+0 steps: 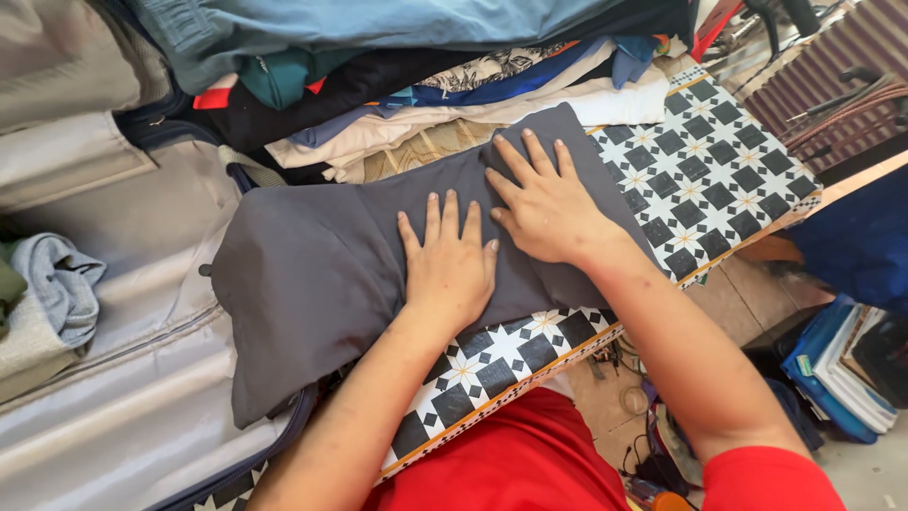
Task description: The person folds grey and blue garments and packs them into a suitcase.
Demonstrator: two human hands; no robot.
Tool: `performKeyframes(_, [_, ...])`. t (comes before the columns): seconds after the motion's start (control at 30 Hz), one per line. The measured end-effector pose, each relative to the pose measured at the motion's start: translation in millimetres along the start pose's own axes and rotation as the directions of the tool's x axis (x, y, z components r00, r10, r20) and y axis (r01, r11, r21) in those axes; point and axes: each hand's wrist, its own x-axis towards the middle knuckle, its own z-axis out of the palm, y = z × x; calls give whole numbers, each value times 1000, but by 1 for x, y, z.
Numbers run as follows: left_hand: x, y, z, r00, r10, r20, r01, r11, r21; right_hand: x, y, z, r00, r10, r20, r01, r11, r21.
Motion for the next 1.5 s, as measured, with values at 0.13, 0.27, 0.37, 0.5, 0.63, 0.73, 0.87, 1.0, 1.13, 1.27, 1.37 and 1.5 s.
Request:
performKeyframes(0.13, [0, -1, 1, 1000, -15, 19, 15, 1000, 7, 0, 4, 11, 998, 52, -23, -51, 998, 23])
performKeyframes(0.27, [-1, 0, 0, 1000, -21, 20, 21, 1000, 15, 1, 6, 12, 999, 42, -24, -42, 999, 5])
performKeyframes(0.37, [0, 0, -2, 999, -22, 33, 22, 1000, 14, 0, 4, 9, 999, 31, -13, -31, 999, 19])
performKeyframes(0.5, [0, -1, 0, 999, -29, 25, 29, 1000, 1, 2, 2, 8, 1000, 25, -2, -25, 1000, 0])
performKeyframes(0.63, [-1, -2, 1, 1000, -27, 16, 27, 1000, 2, 4, 2, 6, 1000, 9, 0, -9, 1000, -3])
performKeyframes(0.73, [0, -2, -1, 999, -36, 23, 36, 999, 1, 0, 10, -2, 998, 48, -35, -39, 976, 212])
performKeyframes(0.87, [0, -1, -1, 999, -38, 29, 38, 999, -1, 1, 19, -4, 990, 102, -100, -85, 983, 163])
performKeyframes(1.0, [0, -1, -2, 999, -37, 24, 37, 999, -1, 17, 14, 8, 992, 109, -65, -107, 994, 39])
performKeyframes(1.13, [2, -1, -6, 998, -46, 38, 46, 999, -3, 21, 12, 9, 993, 115, -39, -113, 992, 62])
performKeyframes(1.27, [0, 0, -6, 996, -54, 69, 55, 998, -9, 10, 29, -5, 975, 212, -60, -201, 967, 160])
performKeyframes(1.37, [1, 0, -8, 997, -48, 63, 48, 999, -4, -3, 41, -25, 923, 381, -50, -367, 913, 178])
performKeyframes(1.5, [1, 1, -9, 995, -54, 83, 54, 999, 3, -22, 55, -50, 706, 658, 261, -708, 656, 261])
